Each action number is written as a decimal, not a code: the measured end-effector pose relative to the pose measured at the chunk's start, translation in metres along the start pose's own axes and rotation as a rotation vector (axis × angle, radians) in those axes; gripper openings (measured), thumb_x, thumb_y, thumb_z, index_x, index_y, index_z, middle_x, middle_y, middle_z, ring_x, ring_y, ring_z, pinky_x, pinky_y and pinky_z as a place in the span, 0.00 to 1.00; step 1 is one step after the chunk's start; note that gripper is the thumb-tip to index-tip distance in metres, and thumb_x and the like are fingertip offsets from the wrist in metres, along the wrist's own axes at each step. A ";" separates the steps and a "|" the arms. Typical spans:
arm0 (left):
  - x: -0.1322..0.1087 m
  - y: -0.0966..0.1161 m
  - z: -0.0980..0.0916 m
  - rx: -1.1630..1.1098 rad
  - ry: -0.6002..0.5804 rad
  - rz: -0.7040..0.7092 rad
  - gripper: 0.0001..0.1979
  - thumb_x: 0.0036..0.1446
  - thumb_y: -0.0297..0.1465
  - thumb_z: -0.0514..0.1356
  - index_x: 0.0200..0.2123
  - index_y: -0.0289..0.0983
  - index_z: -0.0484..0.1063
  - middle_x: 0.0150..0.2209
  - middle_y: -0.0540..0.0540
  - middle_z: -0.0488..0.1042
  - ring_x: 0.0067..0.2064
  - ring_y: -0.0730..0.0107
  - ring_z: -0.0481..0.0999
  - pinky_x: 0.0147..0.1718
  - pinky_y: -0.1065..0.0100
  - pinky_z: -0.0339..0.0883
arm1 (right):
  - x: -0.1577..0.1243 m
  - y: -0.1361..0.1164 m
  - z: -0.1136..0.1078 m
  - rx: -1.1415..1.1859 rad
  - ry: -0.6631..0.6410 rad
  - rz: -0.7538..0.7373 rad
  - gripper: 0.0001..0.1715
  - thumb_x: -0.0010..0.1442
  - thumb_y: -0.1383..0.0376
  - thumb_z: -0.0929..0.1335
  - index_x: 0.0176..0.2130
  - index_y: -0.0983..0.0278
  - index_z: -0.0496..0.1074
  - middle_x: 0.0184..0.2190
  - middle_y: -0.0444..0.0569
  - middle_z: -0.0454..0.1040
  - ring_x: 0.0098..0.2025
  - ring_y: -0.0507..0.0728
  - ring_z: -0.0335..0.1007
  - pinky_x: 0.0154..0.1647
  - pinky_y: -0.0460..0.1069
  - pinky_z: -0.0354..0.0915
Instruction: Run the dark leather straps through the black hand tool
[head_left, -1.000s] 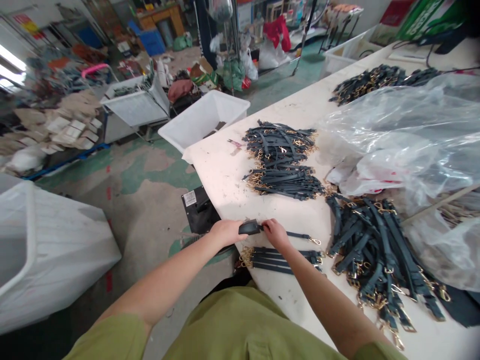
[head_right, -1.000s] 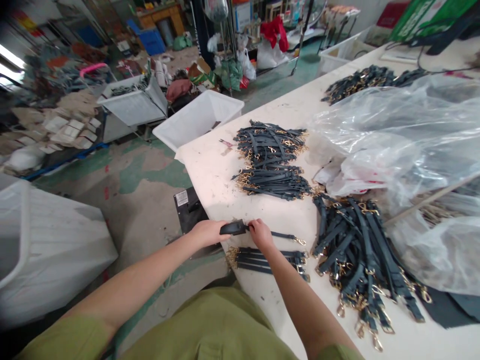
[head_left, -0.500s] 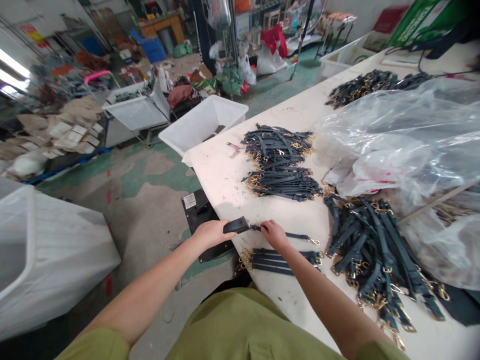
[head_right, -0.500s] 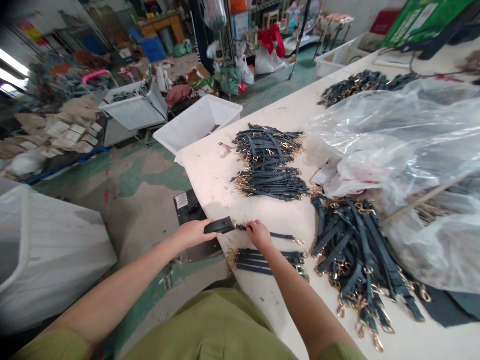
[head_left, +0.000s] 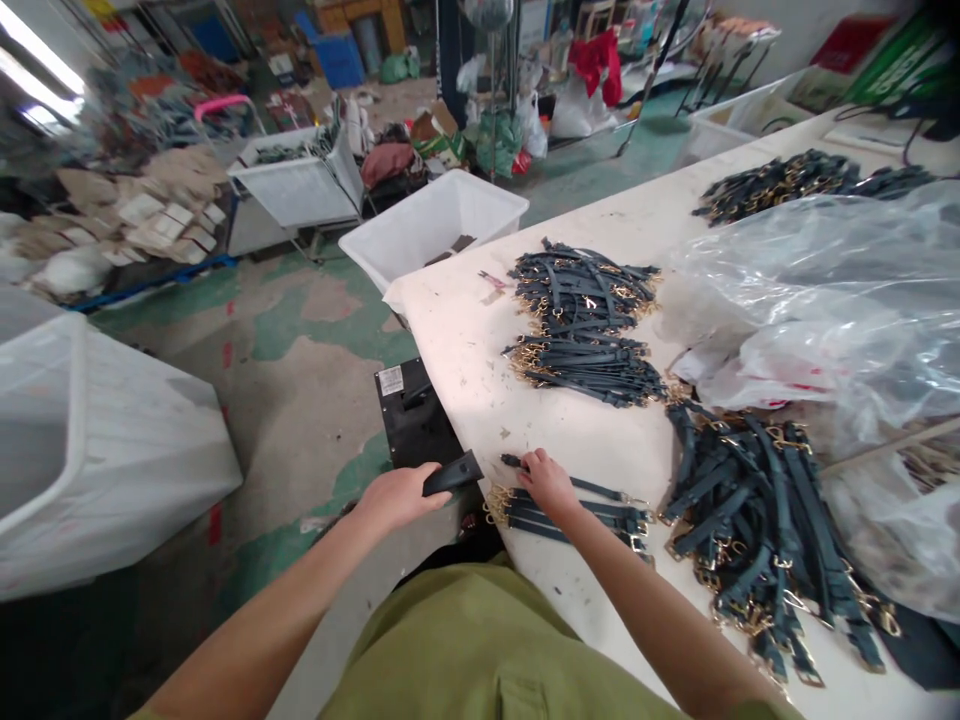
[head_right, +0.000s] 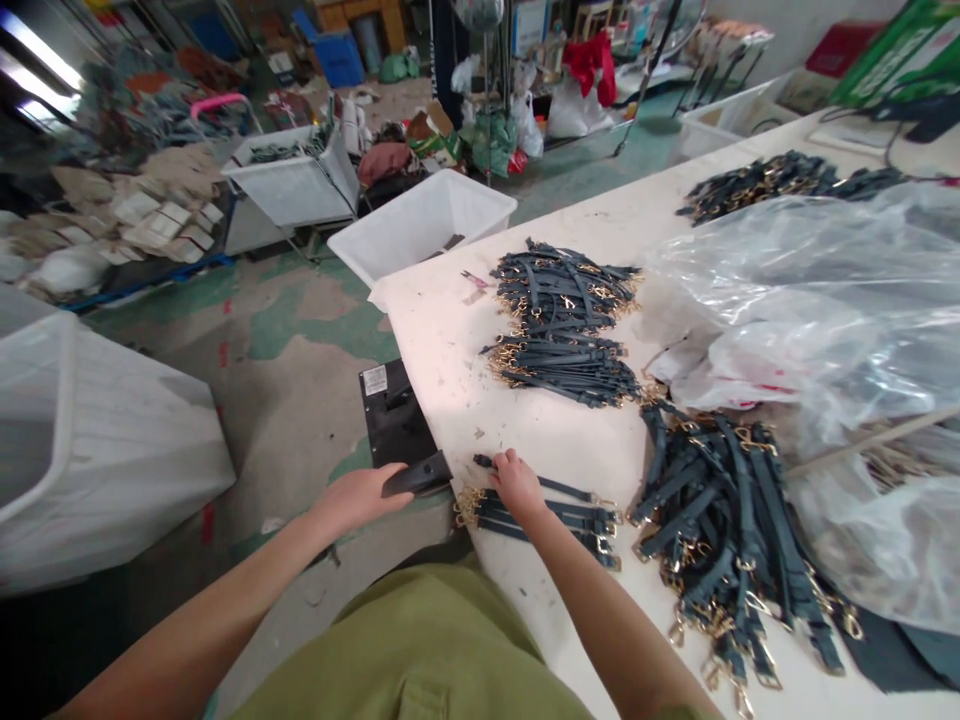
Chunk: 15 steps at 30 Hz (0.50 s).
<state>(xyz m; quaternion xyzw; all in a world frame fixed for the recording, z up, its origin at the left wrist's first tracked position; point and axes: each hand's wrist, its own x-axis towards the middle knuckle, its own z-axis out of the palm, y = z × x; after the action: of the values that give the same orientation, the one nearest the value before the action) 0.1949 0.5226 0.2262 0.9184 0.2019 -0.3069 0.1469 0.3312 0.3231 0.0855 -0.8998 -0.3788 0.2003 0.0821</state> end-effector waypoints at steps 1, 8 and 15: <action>-0.002 -0.001 0.002 0.000 -0.002 -0.004 0.26 0.48 0.50 0.47 0.48 0.46 0.61 0.39 0.46 0.73 0.38 0.62 0.72 0.30 0.69 0.61 | -0.001 -0.002 0.000 -0.014 0.014 0.006 0.10 0.55 0.62 0.61 0.39 0.63 0.63 0.37 0.49 0.62 0.36 0.53 0.61 0.34 0.45 0.53; -0.010 -0.003 0.006 -0.029 -0.007 -0.030 0.27 0.48 0.49 0.48 0.50 0.45 0.60 0.41 0.45 0.72 0.39 0.62 0.72 0.32 0.70 0.61 | 0.008 -0.011 0.003 -0.067 0.092 -0.025 0.09 0.56 0.64 0.61 0.39 0.63 0.63 0.36 0.48 0.63 0.36 0.53 0.61 0.35 0.46 0.53; -0.012 -0.008 0.011 -0.047 0.019 -0.023 0.28 0.48 0.50 0.48 0.50 0.45 0.60 0.41 0.45 0.72 0.40 0.60 0.71 0.32 0.68 0.61 | 0.008 -0.002 0.019 -0.034 0.158 -0.034 0.07 0.57 0.64 0.60 0.36 0.63 0.64 0.34 0.48 0.64 0.36 0.52 0.61 0.36 0.45 0.54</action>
<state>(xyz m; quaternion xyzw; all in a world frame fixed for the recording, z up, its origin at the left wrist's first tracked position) 0.1768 0.5217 0.2239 0.9152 0.2209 -0.2952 0.1628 0.3266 0.3307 0.0662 -0.9075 -0.3897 0.1206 0.0998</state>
